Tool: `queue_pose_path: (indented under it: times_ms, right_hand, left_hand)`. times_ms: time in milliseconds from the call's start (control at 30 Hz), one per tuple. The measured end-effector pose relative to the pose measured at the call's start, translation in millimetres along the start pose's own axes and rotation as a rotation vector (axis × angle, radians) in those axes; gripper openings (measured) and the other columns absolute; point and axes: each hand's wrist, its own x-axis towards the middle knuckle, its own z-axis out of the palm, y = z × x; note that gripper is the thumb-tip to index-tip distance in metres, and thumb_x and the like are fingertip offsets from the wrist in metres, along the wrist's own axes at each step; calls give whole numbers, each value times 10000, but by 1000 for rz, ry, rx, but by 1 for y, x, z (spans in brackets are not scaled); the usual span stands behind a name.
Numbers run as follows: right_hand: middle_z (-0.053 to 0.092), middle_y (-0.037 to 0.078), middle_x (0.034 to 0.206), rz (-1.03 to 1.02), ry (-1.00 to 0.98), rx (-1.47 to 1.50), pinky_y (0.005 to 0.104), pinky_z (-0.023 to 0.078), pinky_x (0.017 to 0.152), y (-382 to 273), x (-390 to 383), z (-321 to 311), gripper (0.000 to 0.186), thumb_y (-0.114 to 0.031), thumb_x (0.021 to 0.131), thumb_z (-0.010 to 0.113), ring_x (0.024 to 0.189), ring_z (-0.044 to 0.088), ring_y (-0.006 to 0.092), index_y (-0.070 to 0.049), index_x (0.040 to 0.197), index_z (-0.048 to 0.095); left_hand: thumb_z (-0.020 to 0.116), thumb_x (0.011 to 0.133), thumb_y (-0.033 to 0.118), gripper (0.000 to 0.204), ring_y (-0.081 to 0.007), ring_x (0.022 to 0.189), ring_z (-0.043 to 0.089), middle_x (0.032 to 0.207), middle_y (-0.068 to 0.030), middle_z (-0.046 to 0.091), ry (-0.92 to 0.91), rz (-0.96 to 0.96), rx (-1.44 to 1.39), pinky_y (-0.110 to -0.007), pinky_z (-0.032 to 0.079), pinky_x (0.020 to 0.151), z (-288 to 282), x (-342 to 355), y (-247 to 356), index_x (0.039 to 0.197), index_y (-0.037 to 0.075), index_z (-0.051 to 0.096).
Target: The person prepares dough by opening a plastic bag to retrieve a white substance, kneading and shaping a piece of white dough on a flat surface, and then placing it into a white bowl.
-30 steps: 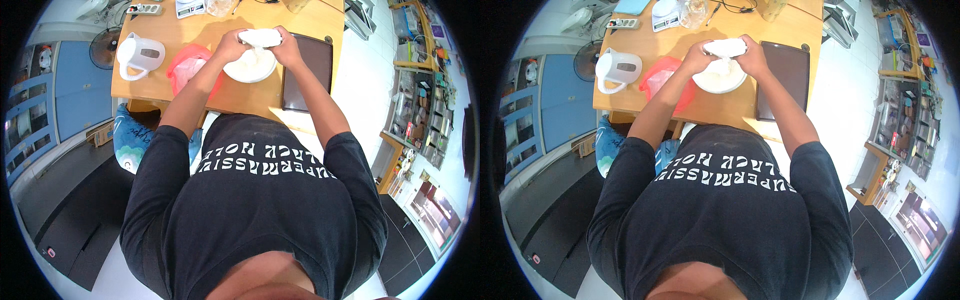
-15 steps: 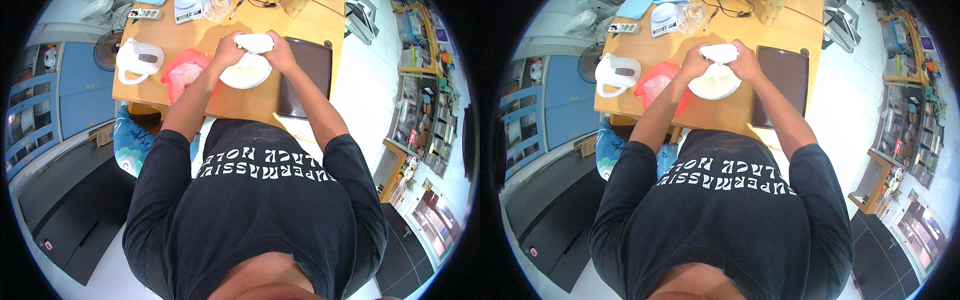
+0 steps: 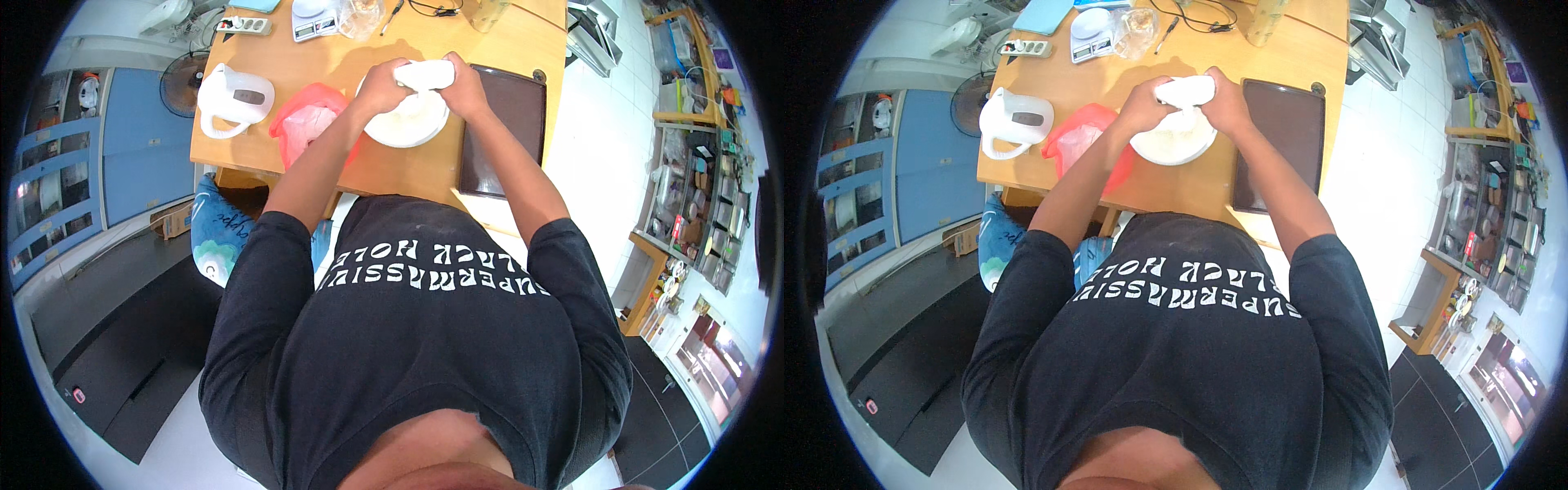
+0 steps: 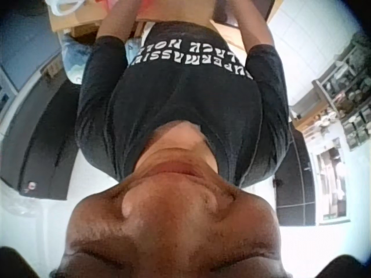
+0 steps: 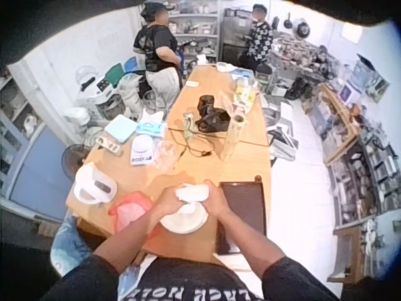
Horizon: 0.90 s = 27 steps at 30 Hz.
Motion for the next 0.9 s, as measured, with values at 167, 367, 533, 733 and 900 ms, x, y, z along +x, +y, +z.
queue_pose_path:
  times_ms: [167, 367, 533, 733, 900]
  right_hand:
    - [736, 180, 990, -2, 3, -32, 386, 547, 809, 2, -1, 4, 351, -117, 802, 816, 968, 733, 311, -35, 1053, 585]
    - [736, 186, 987, 56, -23, -6, 391, 546, 806, 7, -5, 8, 346, -116, 805, 815, 969, 732, 329, -37, 1053, 586]
    - [726, 220, 1044, 60, -55, -6, 431, 543, 847, 11, -7, 12, 315, -74, 849, 734, 1016, 706, 388, -53, 1134, 604]
    - [723, 223, 1057, 84, -72, -14, 429, 541, 856, 9, -7, 11, 316, -74, 848, 737, 1027, 706, 385, -54, 1135, 606]
    - [727, 216, 1033, 62, -71, 18, 424, 543, 839, 7, -8, 13, 305, -57, 836, 735, 1013, 712, 378, -50, 1113, 605]
  left_hand:
    - [830, 753, 142, 449, -279, 1041, 724, 1114, -121, 758, -5, 14, -39, -391, 556, 898, 4, 3, -5, 1183, 92, 711]
    - [831, 755, 138, 465, -283, 1072, 709, 1142, -122, 749, -47, -3, -5, -384, 544, 919, 5, 3, -9, 1203, 109, 709]
    - [843, 762, 154, 439, -288, 1083, 701, 1143, -126, 746, -49, -38, 25, -385, 541, 917, 9, 0, -17, 1175, 99, 705]
    - [849, 758, 164, 438, -294, 1061, 706, 1130, -134, 747, -48, -42, 35, -393, 544, 906, 12, 0, -23, 1166, 96, 702]
    - [840, 757, 159, 445, -296, 1051, 710, 1121, -136, 750, -53, -29, 33, -395, 545, 904, 9, 1, -20, 1174, 91, 702]
